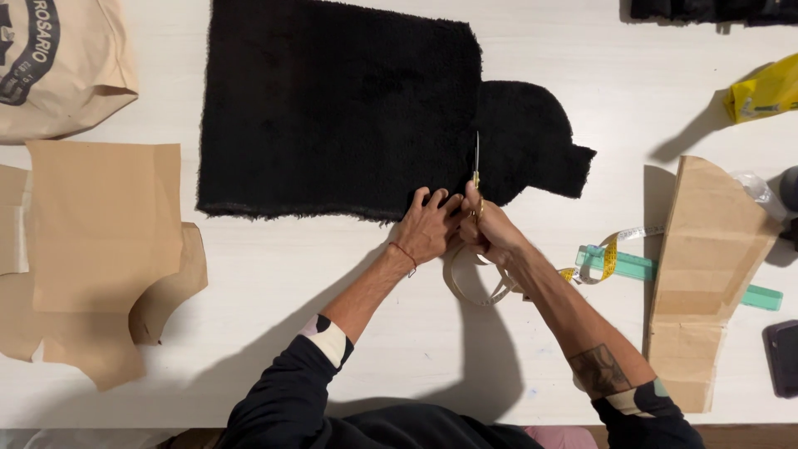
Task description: Cutting pieces of black fabric using patterns and a pair of scissors.
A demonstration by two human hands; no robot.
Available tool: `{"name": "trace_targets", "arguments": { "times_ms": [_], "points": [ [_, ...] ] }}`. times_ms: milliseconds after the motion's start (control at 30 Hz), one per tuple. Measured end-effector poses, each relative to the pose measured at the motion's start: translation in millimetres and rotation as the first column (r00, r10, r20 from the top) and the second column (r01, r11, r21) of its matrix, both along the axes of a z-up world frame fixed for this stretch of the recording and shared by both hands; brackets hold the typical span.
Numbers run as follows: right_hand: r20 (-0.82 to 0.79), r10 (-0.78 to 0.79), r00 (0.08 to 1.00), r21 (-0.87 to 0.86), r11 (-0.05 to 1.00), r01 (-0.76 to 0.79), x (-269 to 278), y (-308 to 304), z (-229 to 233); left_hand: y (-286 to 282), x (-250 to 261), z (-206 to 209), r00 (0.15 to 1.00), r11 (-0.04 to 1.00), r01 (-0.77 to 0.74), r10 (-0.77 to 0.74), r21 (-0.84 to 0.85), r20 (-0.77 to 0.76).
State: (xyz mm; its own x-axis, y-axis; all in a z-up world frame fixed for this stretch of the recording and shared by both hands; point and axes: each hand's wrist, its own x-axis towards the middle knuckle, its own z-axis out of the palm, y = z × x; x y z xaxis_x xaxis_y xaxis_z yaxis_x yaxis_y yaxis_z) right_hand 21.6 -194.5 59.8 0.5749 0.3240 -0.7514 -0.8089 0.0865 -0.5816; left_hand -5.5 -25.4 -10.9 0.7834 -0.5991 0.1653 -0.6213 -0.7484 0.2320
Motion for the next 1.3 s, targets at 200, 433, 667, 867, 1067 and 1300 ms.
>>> {"name": "trace_targets", "arguments": {
  "times_ms": [200, 433, 667, 867, 1067, 1300],
  "points": [
    [-0.025, -0.054, 0.998, 0.015, 0.998, 0.054, 18.5, 2.1, 1.0, -1.0, -0.9, 7.2, 0.998, 0.999, 0.020, -0.019, 0.027, -0.067],
    [-0.026, -0.031, 0.999, 0.009, 0.999, 0.031, 29.0, 4.6, 5.7, 0.1, -0.5, 8.6, 1.000, 0.998, 0.003, -0.004, 0.067, 0.015],
    [0.061, -0.014, 0.998, 0.013, 1.000, 0.013, 44.3, -2.0, -21.4, -0.6, 3.3, 26.8, 0.997, 0.999, 0.020, -0.017, 0.046, -0.069],
    [-0.019, -0.063, 0.998, 0.047, 0.997, 0.064, 58.3, 0.1, -9.3, -0.8, 2.3, 15.2, 0.999, 1.000, 0.017, -0.018, -0.014, -0.045],
    [0.037, -0.003, 0.999, -0.074, 0.997, 0.006, 68.0, -2.6, -17.9, 0.5, 3.1, 21.6, 0.999, 0.998, 0.022, -0.023, -0.050, -0.027],
    [0.003, -0.060, 0.998, 0.000, 0.998, 0.060, 89.0, 1.5, -13.2, 0.0, 1.8, 14.7, 0.999, 0.998, 0.004, -0.001, -0.057, 0.047]
  ]
}}
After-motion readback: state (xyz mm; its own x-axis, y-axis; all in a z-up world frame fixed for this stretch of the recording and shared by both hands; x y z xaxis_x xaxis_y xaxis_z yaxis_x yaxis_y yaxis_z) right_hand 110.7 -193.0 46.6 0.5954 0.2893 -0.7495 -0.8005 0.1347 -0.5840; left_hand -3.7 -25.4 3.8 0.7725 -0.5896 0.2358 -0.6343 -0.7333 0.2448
